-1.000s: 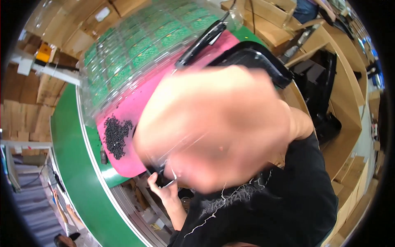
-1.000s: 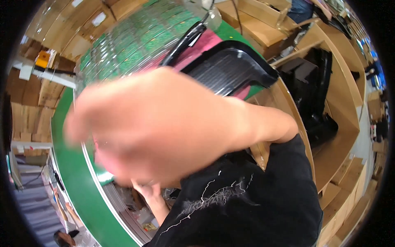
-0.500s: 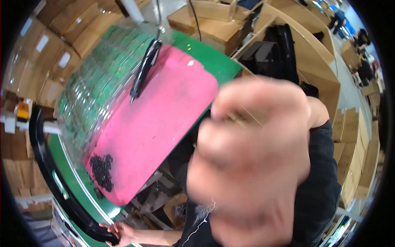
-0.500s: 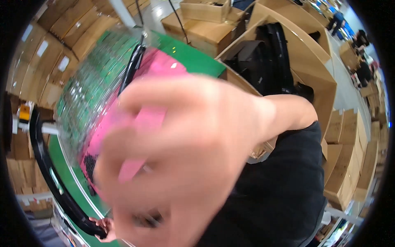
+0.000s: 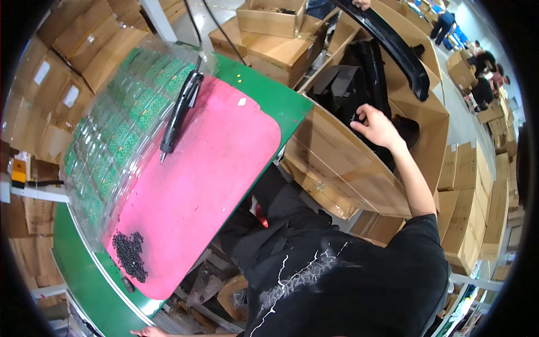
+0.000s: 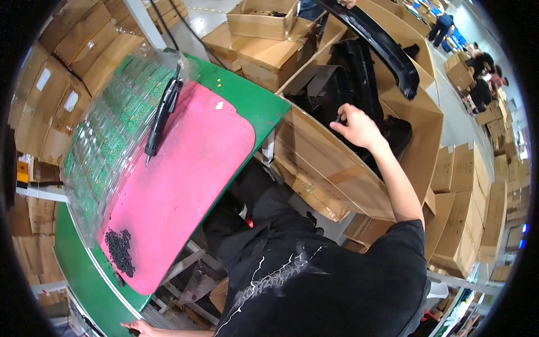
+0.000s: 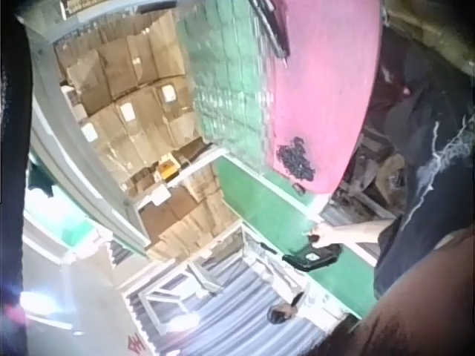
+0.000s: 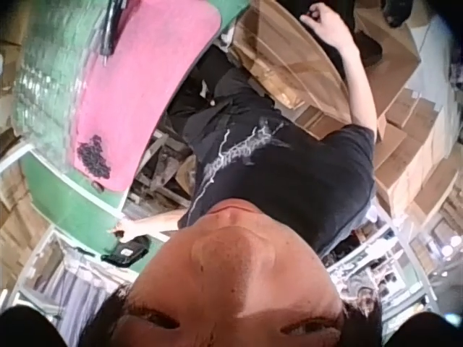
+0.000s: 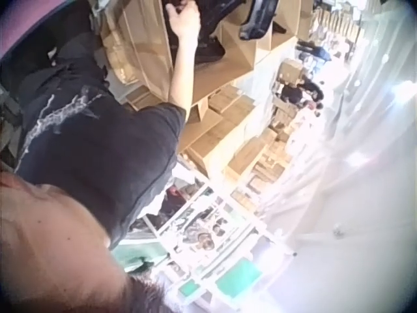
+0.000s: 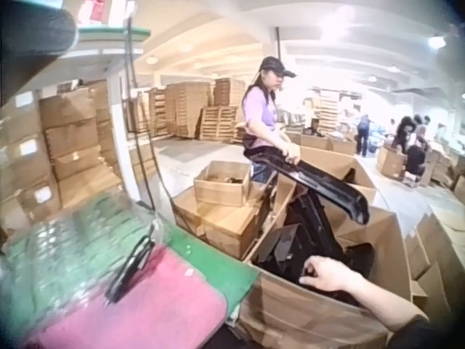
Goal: Installing a circuit board into a plastic housing and securing it with an electric screwdriver.
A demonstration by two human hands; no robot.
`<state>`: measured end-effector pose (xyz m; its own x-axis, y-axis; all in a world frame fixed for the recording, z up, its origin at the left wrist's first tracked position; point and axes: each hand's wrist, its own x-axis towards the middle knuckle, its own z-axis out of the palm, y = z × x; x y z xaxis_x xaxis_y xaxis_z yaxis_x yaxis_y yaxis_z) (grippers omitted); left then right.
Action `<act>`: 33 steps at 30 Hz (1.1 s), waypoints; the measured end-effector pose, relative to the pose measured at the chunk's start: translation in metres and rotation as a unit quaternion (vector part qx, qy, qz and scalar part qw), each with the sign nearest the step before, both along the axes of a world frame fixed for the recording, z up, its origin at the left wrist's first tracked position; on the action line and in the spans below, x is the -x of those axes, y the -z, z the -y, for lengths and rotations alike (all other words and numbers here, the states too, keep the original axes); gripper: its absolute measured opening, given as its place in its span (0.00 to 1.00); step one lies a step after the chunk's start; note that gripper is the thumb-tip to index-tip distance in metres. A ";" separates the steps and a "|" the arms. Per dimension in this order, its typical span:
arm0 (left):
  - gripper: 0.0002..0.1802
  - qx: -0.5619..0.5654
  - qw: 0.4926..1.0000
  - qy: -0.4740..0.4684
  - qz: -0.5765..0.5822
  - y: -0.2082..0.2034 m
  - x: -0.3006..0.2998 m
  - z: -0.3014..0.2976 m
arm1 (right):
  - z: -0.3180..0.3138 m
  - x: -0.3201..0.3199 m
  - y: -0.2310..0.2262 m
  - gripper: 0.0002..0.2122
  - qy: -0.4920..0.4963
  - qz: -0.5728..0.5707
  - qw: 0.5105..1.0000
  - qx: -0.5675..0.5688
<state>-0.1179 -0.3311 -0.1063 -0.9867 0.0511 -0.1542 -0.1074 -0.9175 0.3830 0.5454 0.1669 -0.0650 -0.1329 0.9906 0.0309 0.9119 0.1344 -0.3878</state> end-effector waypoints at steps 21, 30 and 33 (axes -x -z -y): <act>0.18 0.394 0.893 0.081 -0.202 -0.009 -0.071 -0.156 | 0.030 0.116 -0.082 0.05 -0.315 -0.038 0.877 -0.361; 0.11 0.450 0.740 0.297 -0.403 -0.036 -0.133 -0.227 | 0.071 0.304 -0.022 0.05 -0.731 -0.010 0.630 -0.262; 0.07 0.556 0.598 0.230 -0.531 -0.022 -0.113 -0.216 | 0.058 0.342 -0.030 0.06 -0.749 -0.107 0.619 -0.212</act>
